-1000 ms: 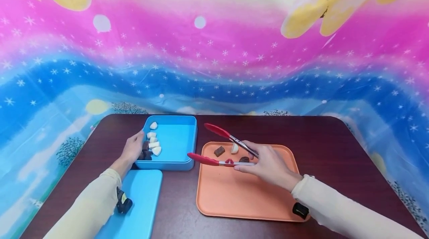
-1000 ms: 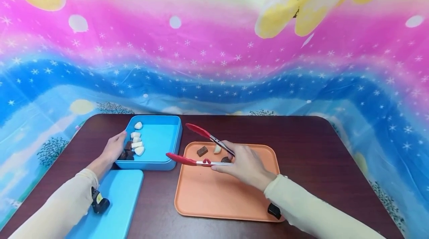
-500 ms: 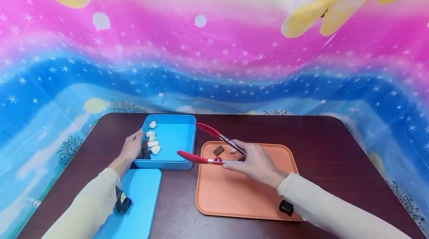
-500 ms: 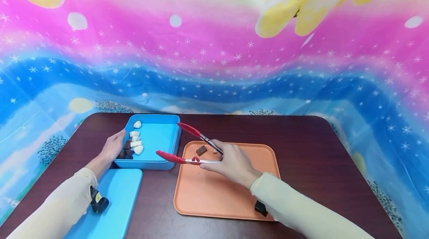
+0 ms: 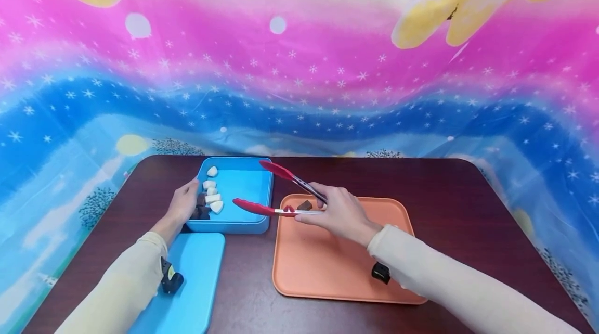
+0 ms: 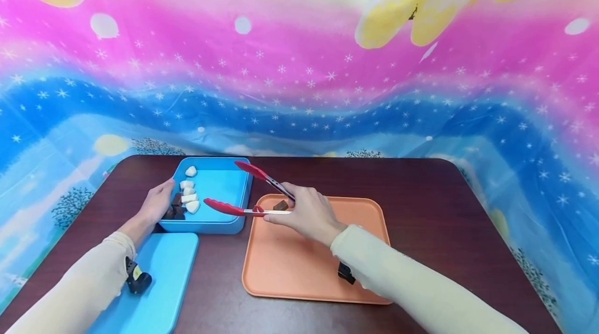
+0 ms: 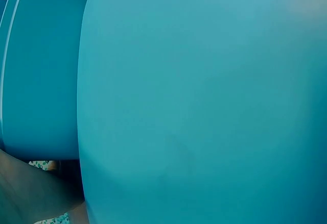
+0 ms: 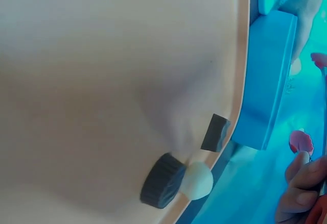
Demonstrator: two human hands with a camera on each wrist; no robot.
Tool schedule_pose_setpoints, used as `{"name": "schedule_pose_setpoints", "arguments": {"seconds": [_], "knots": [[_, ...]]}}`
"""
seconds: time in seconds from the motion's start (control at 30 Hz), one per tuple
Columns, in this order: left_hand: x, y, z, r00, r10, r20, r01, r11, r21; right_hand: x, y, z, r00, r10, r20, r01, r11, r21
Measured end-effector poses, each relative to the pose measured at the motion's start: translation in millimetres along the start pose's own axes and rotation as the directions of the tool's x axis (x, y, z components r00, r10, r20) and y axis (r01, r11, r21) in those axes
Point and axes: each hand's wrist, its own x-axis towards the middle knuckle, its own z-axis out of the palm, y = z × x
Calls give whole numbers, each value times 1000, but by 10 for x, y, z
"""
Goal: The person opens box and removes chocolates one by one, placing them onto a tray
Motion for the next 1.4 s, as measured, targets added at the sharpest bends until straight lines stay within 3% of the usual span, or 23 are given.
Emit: {"name": "schedule_pose_setpoints", "arguments": {"seconds": [0.37, 0.83, 1.4], "knots": [[1, 12, -6, 1000, -2, -3, 2, 1000, 2, 148, -117, 134, 999, 11, 37, -12, 999, 29], [1, 49, -45, 1000, -20, -20, 20, 1000, -2, 403, -285, 298, 998, -7, 66, 8, 1000, -15], [19, 8, 6, 1000, -1, -11, 1, 1000, -12, 613, -336, 432, 994, -2, 108, 17, 990, -140]]}}
